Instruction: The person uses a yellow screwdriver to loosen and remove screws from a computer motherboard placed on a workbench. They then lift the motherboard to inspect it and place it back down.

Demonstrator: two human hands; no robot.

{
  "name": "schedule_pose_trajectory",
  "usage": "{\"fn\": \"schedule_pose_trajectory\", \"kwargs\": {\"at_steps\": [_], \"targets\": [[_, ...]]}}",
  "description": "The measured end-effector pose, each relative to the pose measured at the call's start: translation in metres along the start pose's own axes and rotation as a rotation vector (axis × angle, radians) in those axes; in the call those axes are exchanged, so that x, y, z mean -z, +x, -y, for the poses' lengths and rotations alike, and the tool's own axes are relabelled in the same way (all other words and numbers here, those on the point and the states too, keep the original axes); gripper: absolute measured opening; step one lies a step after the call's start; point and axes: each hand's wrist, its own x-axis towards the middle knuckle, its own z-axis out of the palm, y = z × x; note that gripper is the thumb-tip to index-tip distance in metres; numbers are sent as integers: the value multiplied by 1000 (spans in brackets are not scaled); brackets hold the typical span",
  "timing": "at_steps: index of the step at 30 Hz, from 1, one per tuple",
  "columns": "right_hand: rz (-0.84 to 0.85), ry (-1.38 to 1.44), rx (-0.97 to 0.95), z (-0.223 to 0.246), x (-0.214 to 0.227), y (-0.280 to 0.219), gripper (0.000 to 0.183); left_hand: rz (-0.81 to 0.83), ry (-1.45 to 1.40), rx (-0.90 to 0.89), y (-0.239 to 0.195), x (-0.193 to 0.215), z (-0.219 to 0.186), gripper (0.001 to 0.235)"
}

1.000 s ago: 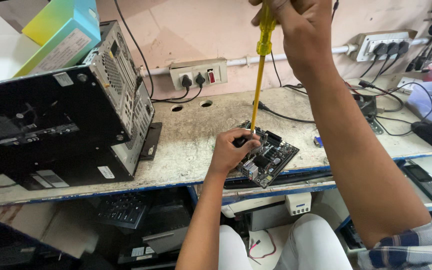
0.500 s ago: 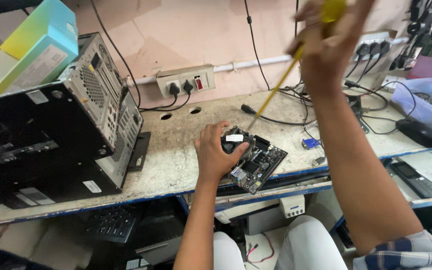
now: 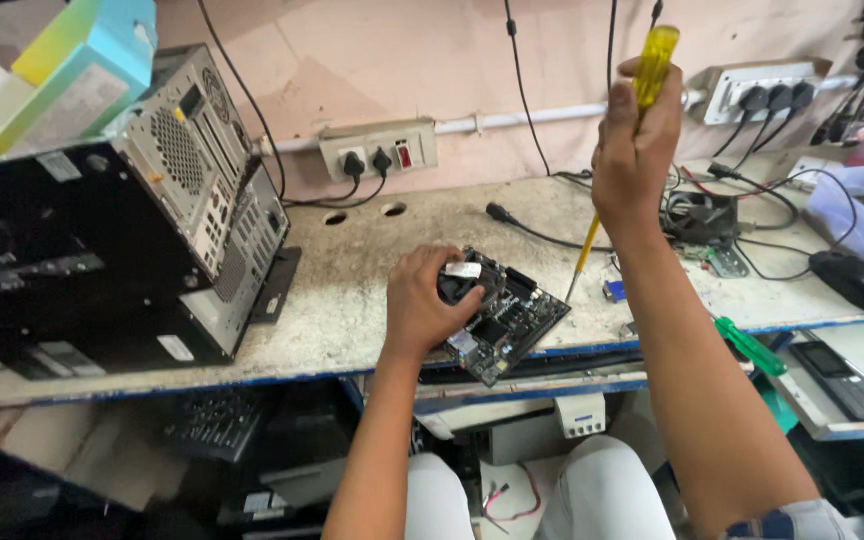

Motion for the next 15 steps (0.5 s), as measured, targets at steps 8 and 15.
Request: {"fn": "schedule_pose_trajectory", "kwargs": {"at_steps": [8,15], "targets": [[-51,-108,-12,-16,1,8,27,-36,-22,138,-12,11,-34,51],[-97,-280,61,-25,3,10,28,217,167,27,-46,14,-100,50]]}}
